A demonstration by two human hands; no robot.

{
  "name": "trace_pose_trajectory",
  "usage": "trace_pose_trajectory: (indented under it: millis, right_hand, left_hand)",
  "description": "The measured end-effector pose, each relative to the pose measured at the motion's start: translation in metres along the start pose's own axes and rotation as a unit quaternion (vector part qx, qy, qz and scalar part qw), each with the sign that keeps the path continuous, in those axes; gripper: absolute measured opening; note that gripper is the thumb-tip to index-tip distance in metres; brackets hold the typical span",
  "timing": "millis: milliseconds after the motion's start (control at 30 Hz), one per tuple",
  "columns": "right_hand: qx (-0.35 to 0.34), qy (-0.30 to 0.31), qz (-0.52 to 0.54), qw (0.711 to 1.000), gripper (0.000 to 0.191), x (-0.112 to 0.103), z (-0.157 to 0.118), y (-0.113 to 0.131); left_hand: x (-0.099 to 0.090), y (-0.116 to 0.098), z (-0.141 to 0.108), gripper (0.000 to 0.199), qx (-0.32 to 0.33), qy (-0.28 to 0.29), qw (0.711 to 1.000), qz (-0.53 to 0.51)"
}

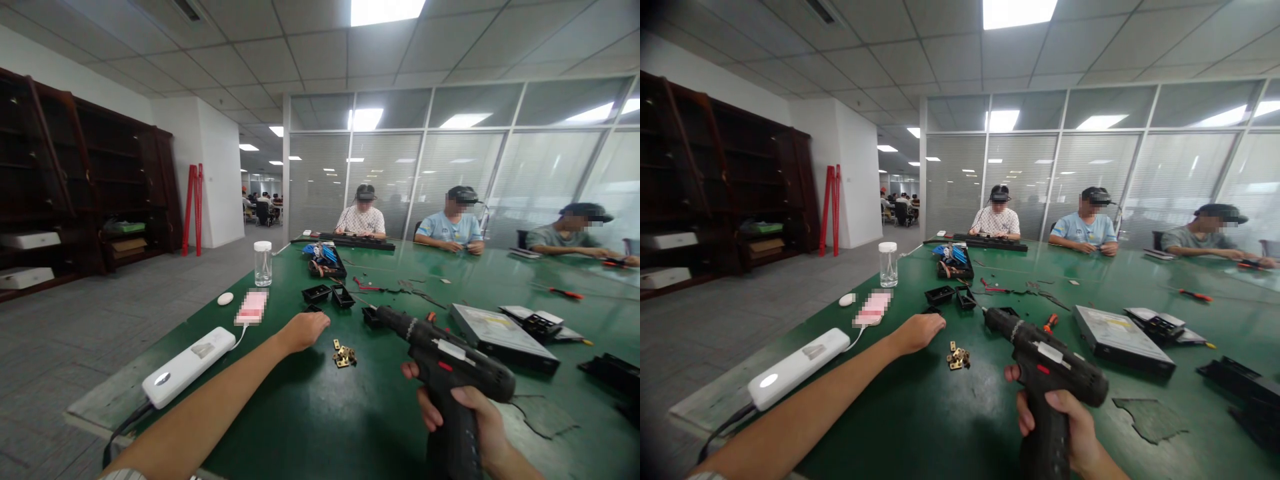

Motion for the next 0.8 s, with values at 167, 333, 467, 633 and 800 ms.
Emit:
trace_pose_trajectory:
  millis: [167,333,467,633,800]
  right_hand:
    - [-0.073,-0.064,0.007,0.995,0.045,-0.005,0.000,0.012]
    - [-0.073,-0.080,0.013,0.994,0.046,-0.007,0.001,0.010]
    - [-0.053,-0.060,0.004,0.997,0.046,-0.005,0.001,0.004]
    - [-0.026,-0.029,0.003,0.999,0.048,0.000,0.000,-0.001]
    - [-0.033,-0.033,0.003,0.999,0.048,0.001,0.000,-0.001]
  left_hand:
    - [0.021,-0.013,-0.003,0.027,-0.018,0.029,0.994,0.105]
    - [0.025,-0.016,-0.008,0.023,-0.134,0.014,0.981,0.138]
    - [0.012,-0.023,-0.014,0.017,-0.139,-0.003,0.984,0.112]
    - [-0.005,-0.018,-0.017,0.014,-0.179,0.042,0.964,0.194]
    - [-0.017,-0.003,-0.012,0.016,-0.211,0.029,0.958,0.193]
Point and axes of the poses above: each hand's wrist, its own z-axis towards the middle knuckle, its own x-axis out of the palm, y = z × x, the point moved 3 cm from there along z, towards the middle knuckle, and after that the axes turned 1 degree about -x, right-handed, at the moved point
